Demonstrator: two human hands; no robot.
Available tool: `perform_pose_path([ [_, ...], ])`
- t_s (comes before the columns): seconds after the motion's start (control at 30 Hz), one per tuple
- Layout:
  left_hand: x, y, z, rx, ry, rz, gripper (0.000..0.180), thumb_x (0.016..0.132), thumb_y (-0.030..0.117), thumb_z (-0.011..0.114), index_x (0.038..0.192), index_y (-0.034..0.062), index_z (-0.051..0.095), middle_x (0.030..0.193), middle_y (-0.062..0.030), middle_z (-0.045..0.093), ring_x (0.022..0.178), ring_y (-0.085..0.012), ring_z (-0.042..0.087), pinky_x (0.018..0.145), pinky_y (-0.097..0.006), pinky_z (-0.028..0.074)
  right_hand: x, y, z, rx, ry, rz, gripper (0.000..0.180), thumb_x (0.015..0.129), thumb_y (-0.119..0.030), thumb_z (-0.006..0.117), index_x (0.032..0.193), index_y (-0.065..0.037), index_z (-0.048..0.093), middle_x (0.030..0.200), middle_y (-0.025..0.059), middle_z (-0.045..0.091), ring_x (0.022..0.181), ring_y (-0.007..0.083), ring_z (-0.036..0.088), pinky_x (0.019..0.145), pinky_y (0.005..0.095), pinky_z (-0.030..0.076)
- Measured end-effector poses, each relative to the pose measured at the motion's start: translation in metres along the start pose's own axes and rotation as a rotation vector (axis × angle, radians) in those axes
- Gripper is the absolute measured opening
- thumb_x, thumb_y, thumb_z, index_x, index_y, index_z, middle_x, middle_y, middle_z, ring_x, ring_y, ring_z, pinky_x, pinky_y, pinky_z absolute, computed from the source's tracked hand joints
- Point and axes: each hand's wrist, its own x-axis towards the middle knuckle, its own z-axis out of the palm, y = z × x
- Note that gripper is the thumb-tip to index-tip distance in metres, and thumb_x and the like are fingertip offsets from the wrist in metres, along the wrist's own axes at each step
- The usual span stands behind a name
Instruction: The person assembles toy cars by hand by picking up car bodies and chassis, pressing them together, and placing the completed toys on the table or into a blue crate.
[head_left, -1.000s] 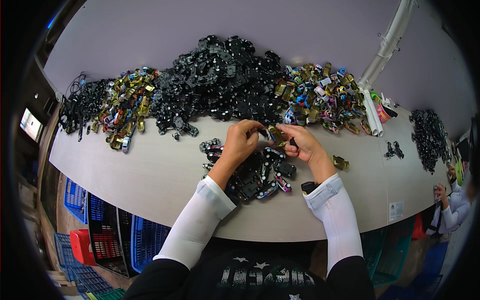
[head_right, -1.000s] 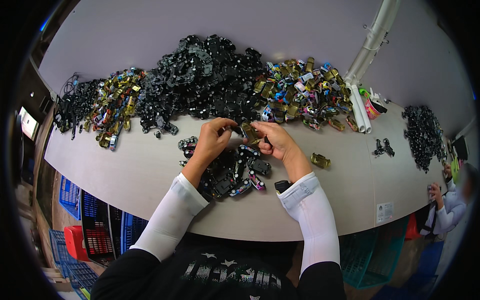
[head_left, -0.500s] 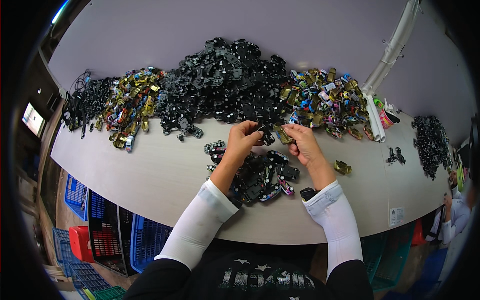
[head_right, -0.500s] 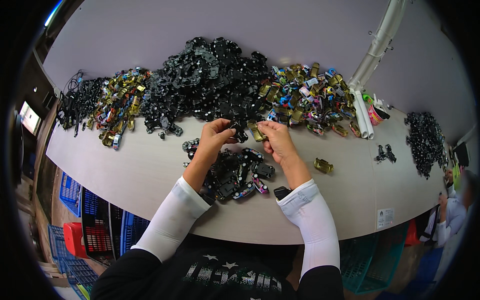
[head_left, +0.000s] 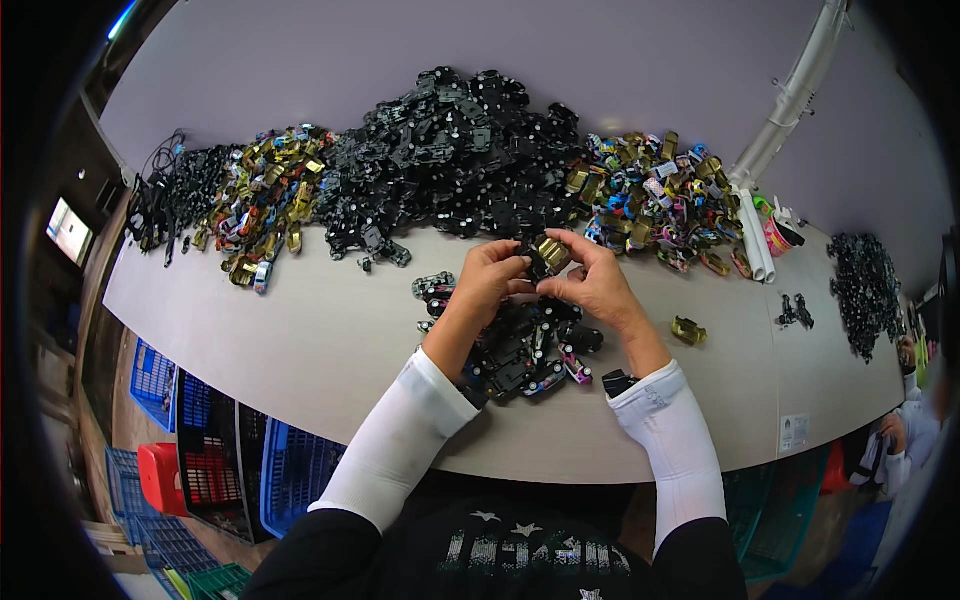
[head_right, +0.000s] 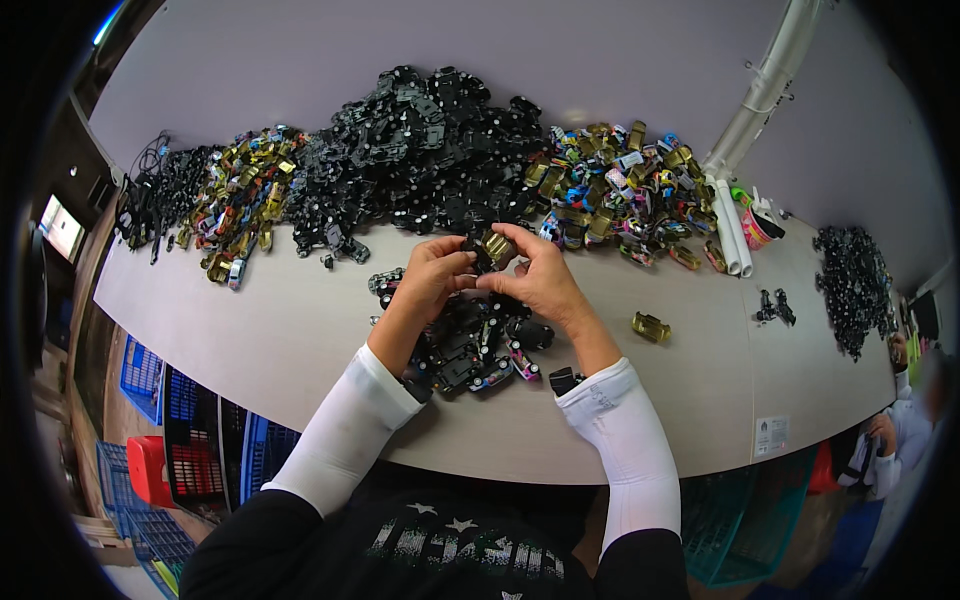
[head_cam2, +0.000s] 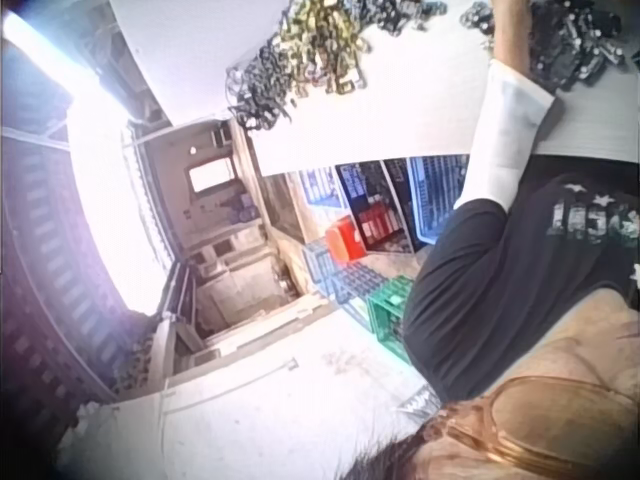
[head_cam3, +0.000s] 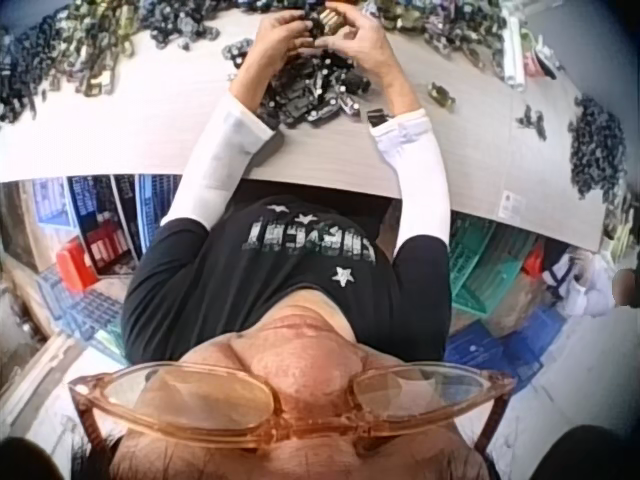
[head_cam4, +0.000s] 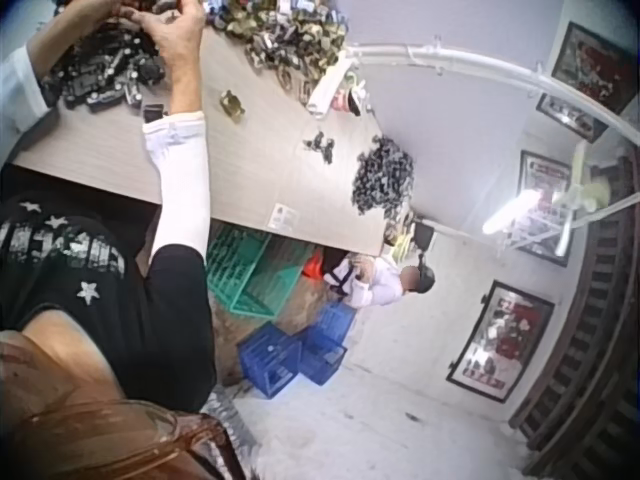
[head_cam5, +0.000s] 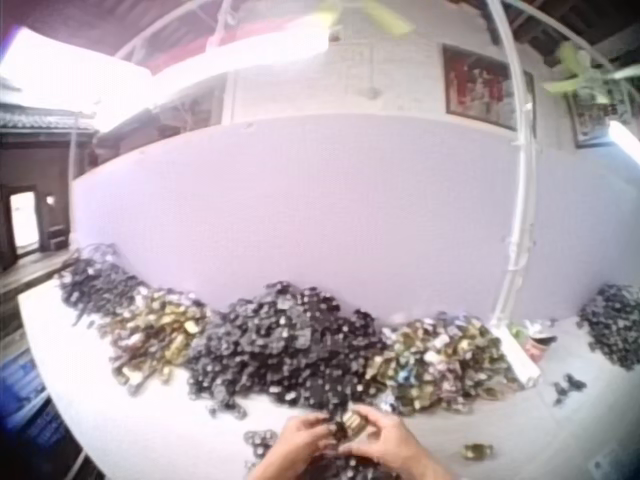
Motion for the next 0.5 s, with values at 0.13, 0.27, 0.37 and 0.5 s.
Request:
perform_pose_path([
  [0.13,-0.004,0.003,0.006,-0.057,-0.039,0.012,0.025,0.084,-0.002,0.056,0.109,-0.0044,0.056,0.089,-0.0078,0.062,0.083,-0.0197,0.065,0.069,-0.034,0.06,0.001,-0.001,-0.002,-0.097,0.034,-0.064,0.043,0.078,-0.006,0.073,0.118,-0.001,0.06,0.091,0.0021,0.065,0.073,0.0054,0.056,0.065,0.0206,0.046],
  [0.27,0.001,0.003,0.001,-0.071,0.044,0.036,0.029,0.085,0.0,0.052,0.114,0.0011,0.056,0.085,-0.0031,0.059,0.075,-0.0128,0.06,0.063,-0.028,0.054,0.0,-0.002,-0.006,-0.114,0.308,-0.098,0.019,0.08,-0.014,0.068,0.09,0.002,0.067,0.073,0.0002,0.062,0.066,0.0052,0.053,0.06,0.0222,0.044],
  [0.37,0.003,0.005,-0.005,-0.063,0.204,0.081,0.032,0.088,0.0,0.05,0.121,0.0034,0.053,0.084,-0.0004,0.058,0.068,-0.0083,0.054,0.061,-0.024,0.048,-0.003,-0.002,-0.026,0.018,0.093,0.154,0.023,0.081,-0.021,0.063,0.071,0.0,0.061,0.063,-0.0034,0.054,0.058,0.0032,0.043,0.052,0.0213,0.032],
  [0.5,-0.001,0.001,0.001,-0.138,0.054,0.026,0.04,0.083,-0.003,0.055,0.122,-0.0002,0.051,0.089,-0.0046,0.061,0.078,-0.0129,0.061,0.07,-0.028,0.052,-0.005,-0.021,0.004,-0.056,-0.065,0.081,0.02,0.082,-0.018,0.062,0.076,0.001,0.064,0.069,-0.0018,0.058,0.065,0.0037,0.047,0.058,0.0223,0.038],
])
